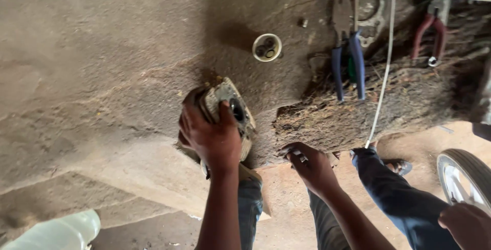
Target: The person disassembles an engine cylinder head by prying at internal components with a thin metal rod and pulling out parts with pliers. They then wipe the component with a cloth and turn it over to continue the disassembly.
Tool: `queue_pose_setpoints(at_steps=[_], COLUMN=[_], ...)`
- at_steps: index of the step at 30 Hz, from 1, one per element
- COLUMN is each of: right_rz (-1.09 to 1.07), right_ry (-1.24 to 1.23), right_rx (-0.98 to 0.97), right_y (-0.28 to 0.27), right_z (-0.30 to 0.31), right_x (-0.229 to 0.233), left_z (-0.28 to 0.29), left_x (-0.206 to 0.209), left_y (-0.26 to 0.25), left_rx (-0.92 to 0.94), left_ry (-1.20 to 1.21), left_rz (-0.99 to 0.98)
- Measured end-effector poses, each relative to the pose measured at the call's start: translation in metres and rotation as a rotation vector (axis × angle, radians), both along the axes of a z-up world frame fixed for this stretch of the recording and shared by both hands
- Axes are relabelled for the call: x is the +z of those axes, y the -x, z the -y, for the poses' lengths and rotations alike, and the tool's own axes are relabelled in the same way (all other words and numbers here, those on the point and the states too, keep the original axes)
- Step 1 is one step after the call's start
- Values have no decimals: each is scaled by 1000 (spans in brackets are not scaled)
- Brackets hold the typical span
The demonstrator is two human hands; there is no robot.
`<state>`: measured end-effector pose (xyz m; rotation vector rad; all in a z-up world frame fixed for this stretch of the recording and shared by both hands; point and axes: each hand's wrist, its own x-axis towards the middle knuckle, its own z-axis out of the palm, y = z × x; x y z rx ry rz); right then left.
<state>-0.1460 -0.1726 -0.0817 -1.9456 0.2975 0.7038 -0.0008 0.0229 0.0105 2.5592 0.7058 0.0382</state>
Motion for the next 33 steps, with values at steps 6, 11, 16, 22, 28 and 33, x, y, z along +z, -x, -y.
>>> queue_pose_setpoints(at_steps=[6, 11, 16, 22, 28, 33], right_rz=[55, 475, 733, 493, 464, 534], right_ry=[25, 559, 758, 886, 856, 890], right_rx=[-136, -187, 20, 96, 61, 89], right_y=[-22, -77, -142, -150, -146, -145], right_z=[46, 91, 84, 70, 81, 98], right_x=[11, 18, 36, 6, -14, -39], left_z=[5, 8, 8, 20, 16, 9], left_x=[9, 7, 1, 0, -8, -2], left_y=[4, -1, 0, -4, -1, 0], left_rx=[31, 50, 57, 45, 18, 7], left_ry=[58, 37, -21, -50, -71, -89], left_rz=[62, 12, -7, -4, 24, 39])
